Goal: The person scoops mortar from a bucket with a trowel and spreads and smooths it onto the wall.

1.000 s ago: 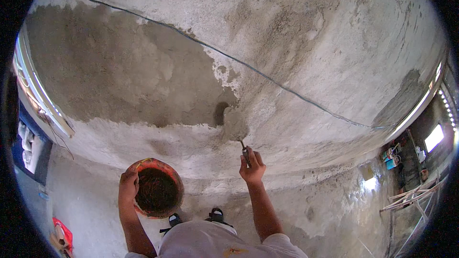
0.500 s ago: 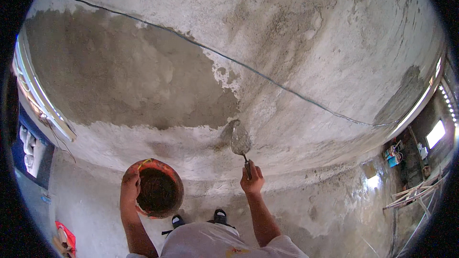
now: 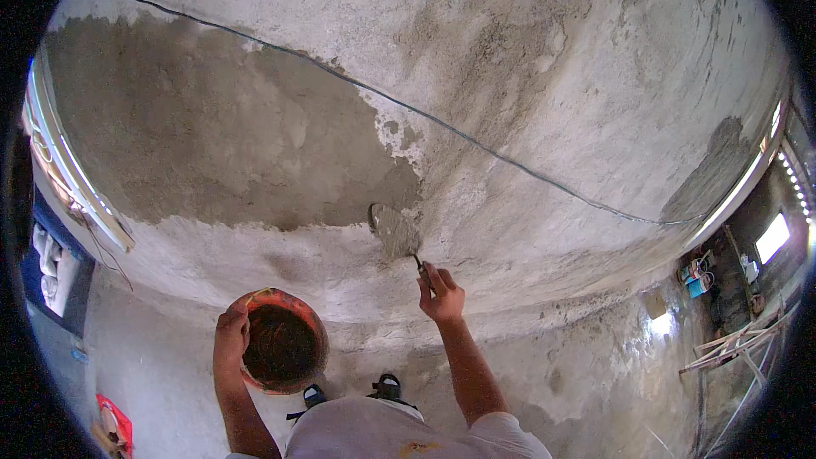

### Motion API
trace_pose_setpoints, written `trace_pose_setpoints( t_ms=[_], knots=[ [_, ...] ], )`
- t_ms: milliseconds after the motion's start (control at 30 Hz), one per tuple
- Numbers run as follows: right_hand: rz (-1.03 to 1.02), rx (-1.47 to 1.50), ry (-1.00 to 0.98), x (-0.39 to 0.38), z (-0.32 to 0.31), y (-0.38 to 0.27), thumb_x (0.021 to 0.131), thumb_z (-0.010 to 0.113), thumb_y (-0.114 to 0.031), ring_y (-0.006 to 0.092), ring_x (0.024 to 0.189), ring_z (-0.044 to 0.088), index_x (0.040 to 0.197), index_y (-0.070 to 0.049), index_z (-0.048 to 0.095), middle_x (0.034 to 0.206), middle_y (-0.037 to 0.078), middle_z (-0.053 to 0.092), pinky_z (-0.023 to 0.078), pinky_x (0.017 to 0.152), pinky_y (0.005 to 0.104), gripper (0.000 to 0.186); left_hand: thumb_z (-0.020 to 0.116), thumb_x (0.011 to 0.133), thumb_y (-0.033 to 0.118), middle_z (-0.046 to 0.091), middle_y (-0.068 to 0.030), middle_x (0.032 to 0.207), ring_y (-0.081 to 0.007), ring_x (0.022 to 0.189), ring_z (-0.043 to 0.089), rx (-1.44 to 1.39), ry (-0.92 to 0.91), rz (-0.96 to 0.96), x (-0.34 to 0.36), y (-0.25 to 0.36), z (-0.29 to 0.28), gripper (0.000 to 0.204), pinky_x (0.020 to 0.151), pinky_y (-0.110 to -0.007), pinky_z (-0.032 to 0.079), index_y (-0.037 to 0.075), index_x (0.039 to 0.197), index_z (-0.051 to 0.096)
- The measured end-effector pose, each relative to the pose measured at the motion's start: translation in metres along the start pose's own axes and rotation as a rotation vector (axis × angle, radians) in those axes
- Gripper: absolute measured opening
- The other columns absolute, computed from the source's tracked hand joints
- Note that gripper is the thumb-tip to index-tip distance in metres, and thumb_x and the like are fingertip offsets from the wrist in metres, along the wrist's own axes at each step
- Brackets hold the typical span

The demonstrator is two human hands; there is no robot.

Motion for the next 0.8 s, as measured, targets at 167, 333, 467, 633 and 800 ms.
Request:
trace_pose_setpoints(
  t_ms=[167, 333, 467, 633, 800],
  knots=[
    [0.074, 0.041, 0.150, -0.009, -0.010, 0.000, 0.082, 0.076, -0.008, 0.0285, 0.073, 0.070, 0.124, -0.011, 0.066, 0.092, 0.008, 0.069, 0.057, 0.060, 0.0367, 0.043, 0.062, 0.100, 0.029, 0.044, 0.0053, 0.059, -0.0057, 0.048, 0.038, 0.060, -0.005, 0.028, 0.009, -0.013, -0.005, 0.034, 0.045, -0.024, 0.027, 0.014, 0.070, 0.055],
    [0.098, -0.068, 0.149, 0.010, 0.004, 0.008, 0.084, 0.075, -0.011, 0.0288, 0.079, 0.070, 0.126, -0.012, 0.065, 0.096, 0.008, 0.069, 0.057, 0.062, 0.0384, 0.044, 0.062, 0.100, 0.033, 0.043, 0.0059, 0.058, -0.0055, 0.048, 0.037, 0.071, -0.016, -0.011, 0.006, -0.015, 0.005, 0.040, 0.045, -0.024, 0.027, 0.015, 0.066, 0.051],
    [0.217, -0.096, 0.140, -0.020, 0.022, 0.023, 0.086, 0.074, -0.015, 0.0315, 0.079, 0.070, 0.128, -0.013, 0.064, 0.098, 0.009, 0.069, 0.057, 0.063, 0.0414, 0.042, 0.062, 0.100, 0.034, 0.040, 0.0069, 0.055, -0.0051, 0.046, 0.036, 0.017, 0.002, -0.017, 0.003, -0.012, 0.009, 0.044, 0.044, -0.024, 0.026, 0.016, 0.062, 0.048],
    [0.265, -0.058, 0.039, -0.089, 0.015, 0.018, 0.089, 0.071, -0.014, 0.0359, 0.079, 0.069, 0.129, -0.010, 0.063, 0.099, 0.013, 0.069, 0.057, 0.065, 0.0428, 0.041, 0.062, 0.100, 0.032, 0.041, 0.0065, 0.053, -0.0059, 0.044, 0.035, 0.057, 0.034, -0.023, -0.006, -0.008, 0.001, 0.043, 0.043, -0.026, 0.026, 0.016, 0.062, 0.049],
    [0.044, -0.003, 0.210, -0.028, -0.004, 0.002, 0.089, 0.070, -0.011, 0.0387, 0.078, 0.068, 0.127, -0.004, 0.062, 0.096, 0.017, 0.069, 0.057, 0.067, 0.0410, 0.040, 0.060, 0.100, 0.032, 0.042, 0.0057, 0.054, -0.0067, 0.043, 0.036, 0.081, -0.008, 0.011, 0.008, -0.026, -0.005, 0.044, 0.042, -0.027, 0.026, 0.015, 0.061, 0.049]
  ],
)
Point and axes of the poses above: each hand's wrist, its own x-axis towards the middle knuckle, its own z-axis out of the palm, y = z × x, the point moved 2 cm from there along x, towards the middle knuckle
